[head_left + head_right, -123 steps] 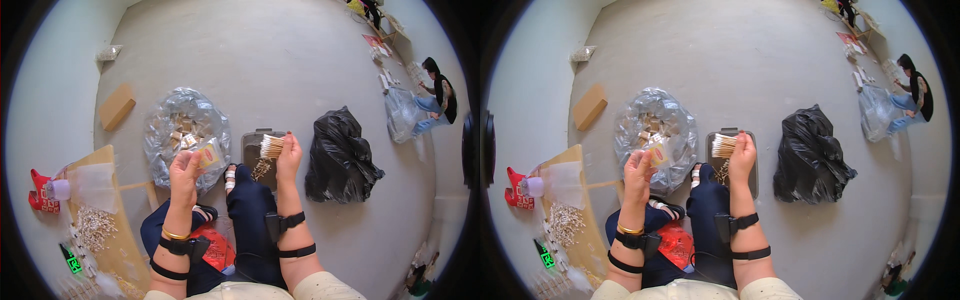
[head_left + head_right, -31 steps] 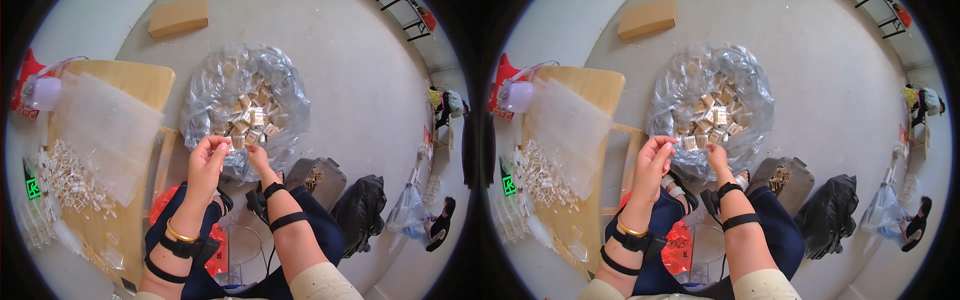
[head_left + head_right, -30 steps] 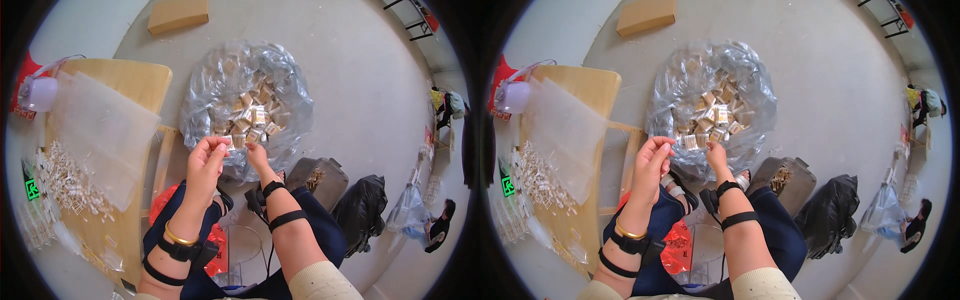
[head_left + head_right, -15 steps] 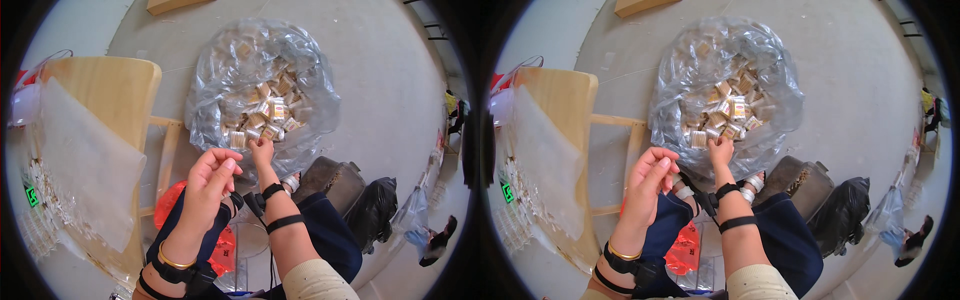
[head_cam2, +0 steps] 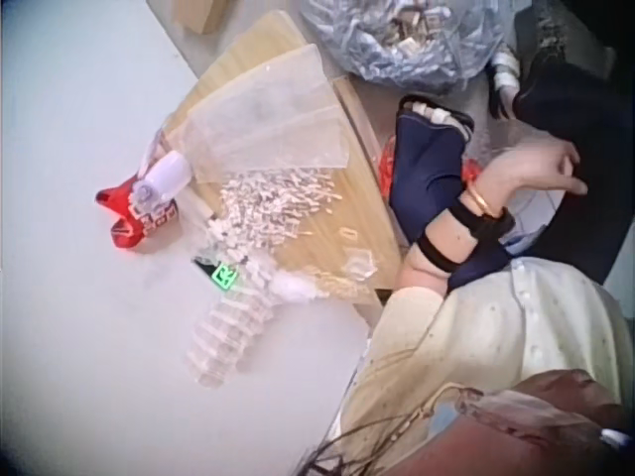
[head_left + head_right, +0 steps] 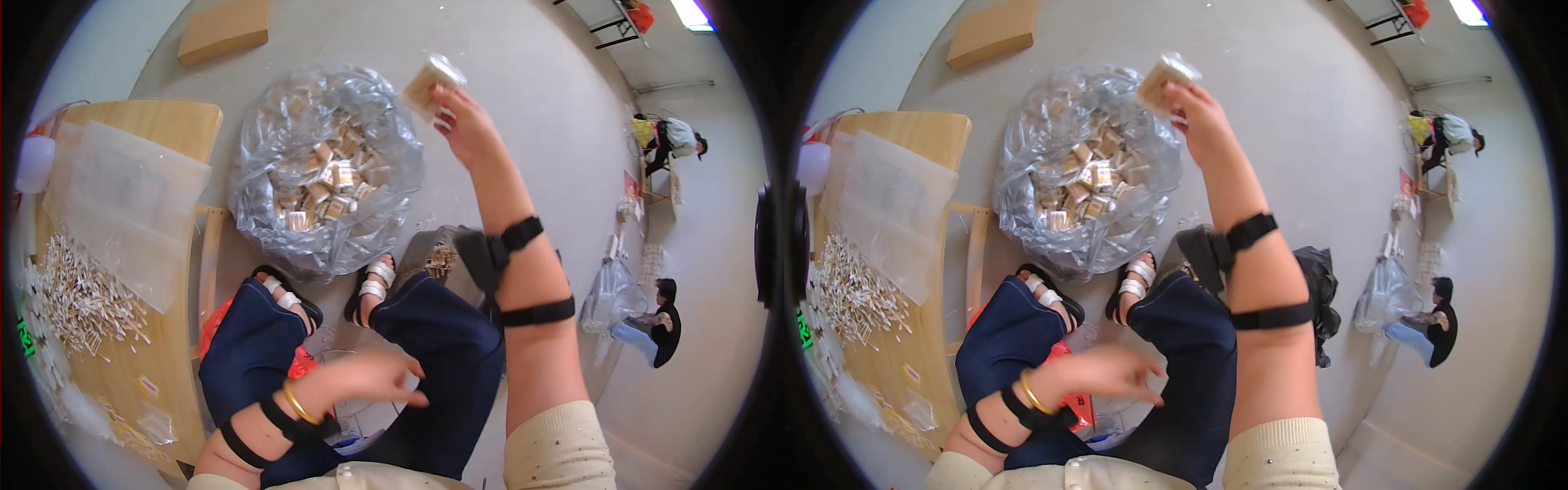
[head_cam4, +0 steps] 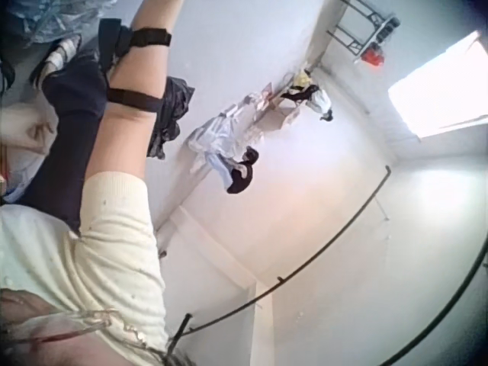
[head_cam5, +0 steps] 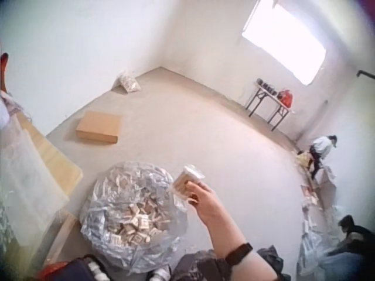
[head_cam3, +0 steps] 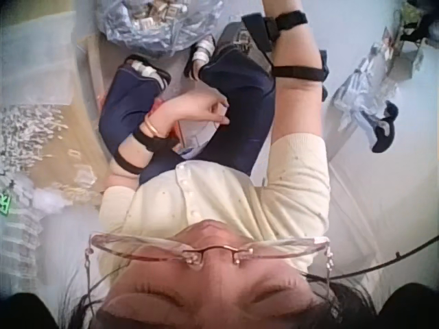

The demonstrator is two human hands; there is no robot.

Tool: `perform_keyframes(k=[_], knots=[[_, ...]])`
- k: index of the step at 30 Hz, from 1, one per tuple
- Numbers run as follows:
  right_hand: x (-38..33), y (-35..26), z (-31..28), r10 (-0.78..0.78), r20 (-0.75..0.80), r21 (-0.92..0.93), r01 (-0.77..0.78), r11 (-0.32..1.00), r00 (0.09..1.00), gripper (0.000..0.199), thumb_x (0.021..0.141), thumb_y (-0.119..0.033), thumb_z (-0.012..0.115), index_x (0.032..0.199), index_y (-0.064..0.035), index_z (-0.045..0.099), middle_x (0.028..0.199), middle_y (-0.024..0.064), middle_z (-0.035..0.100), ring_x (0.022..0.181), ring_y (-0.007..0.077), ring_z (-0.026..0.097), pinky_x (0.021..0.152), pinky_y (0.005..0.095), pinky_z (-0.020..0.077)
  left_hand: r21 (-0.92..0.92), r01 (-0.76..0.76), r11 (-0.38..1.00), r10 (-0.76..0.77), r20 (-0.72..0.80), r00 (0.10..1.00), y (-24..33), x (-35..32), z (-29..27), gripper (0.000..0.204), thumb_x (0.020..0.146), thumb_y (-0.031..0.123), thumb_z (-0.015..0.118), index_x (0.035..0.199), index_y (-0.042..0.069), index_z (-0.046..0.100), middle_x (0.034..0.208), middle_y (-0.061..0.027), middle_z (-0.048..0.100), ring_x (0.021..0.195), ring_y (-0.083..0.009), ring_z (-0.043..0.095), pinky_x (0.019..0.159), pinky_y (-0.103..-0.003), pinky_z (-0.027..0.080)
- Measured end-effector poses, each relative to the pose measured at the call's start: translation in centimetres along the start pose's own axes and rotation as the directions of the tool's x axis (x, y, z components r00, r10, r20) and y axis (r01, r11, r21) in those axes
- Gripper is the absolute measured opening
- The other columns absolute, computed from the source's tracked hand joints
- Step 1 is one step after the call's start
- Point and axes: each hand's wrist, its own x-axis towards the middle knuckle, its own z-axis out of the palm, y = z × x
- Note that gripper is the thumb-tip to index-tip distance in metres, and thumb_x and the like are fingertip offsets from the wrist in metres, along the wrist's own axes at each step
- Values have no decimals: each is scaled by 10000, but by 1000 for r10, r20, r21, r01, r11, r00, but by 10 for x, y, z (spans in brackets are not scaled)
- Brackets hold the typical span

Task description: The person sits on the floor and repeatedly picks up bundles of cotton swabs from a large plastic bag. They place the swabs into small clear plastic bags, seal them, and then place a yellow label on the package. The finished packages are set aside on a wooden table.

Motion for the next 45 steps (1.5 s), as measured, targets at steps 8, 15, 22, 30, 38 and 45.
perform_keyframes(k=[8, 15, 22, 30, 38, 45], knots=[[45, -172, -11, -294, 38, 17, 294, 956, 955, 261, 781, -287, 757, 957, -207, 582, 945, -1, 579, 855, 157, 524, 741, 305, 410, -306, -250, 919, 312, 174, 934, 89, 36, 98, 381, 975, 421, 465, 996, 67, 603, 665, -42, 610, 630, -179, 603, 611, -320, 450], [-41, -174, 6, -351, 332, 101, 337, 936, 876, 215, 885, -229, 654, 1042, -92, 602, 911, -5, 586, 816, 111, 544, 730, 262, 460, -221, 21, 975, 25, 204, 979, 101, 26, 36, 353, 943, 399, 553, 933, 54, 629, 774, -38, 681, 645, -125, 624, 597, -273, 493], [-126, -4, 6, -124, 171, 306, 67, 950, 977, 287, 867, -113, 645, 1133, -24, 583, 939, 6, 594, 777, 85, 504, 710, 243, 412, -242, -100, 965, -121, -752, 648, 30, 2, -109, 369, 945, 384, 547, 1086, 47, 596, 905, -63, 675, 782, -130, 644, 703, -267, 501], [-132, 74, 35, 57, 330, 588, -252, 769, 942, 429, 872, -119, 652, 1264, -30, 502, 1152, 44, 597, 1036, 135, 566, 872, 302, 458, -192, -644, 741, 73, -930, 361, -10, 26, -128, 497, 867, 288, 693, 1242, 39, 481, 1135, -67, 574, 1015, -134, 546, 897, -277, 425], [-121, 80, 28, 48, 440, 517, -297, 803, 897, 493, 834, -84, 691, 1277, -38, 481, 1211, 71, 581, 1133, 178, 550, 985, 348, 428, 369, -162, 915, 389, -914, 114, 19, 21, -146, 219, 739, 52, 741, 928, 62, 631, 958, -73, 653, 876, -215, 604, 783, -325, 463], [-115, 60, 29, -34, 320, 285, -62, 957, 947, 516, 825, -2, 660, 1298, -26, 453, 1282, 102, 523, 1194, 184, 499, 1011, 346, 393, 493, -67, 868, 497, -852, 166, 4, 12, -155, 292, 679, 46, 726, 955, 117, 667, 963, -31, 686, 872, -249, 618, 777, -362, 460]])
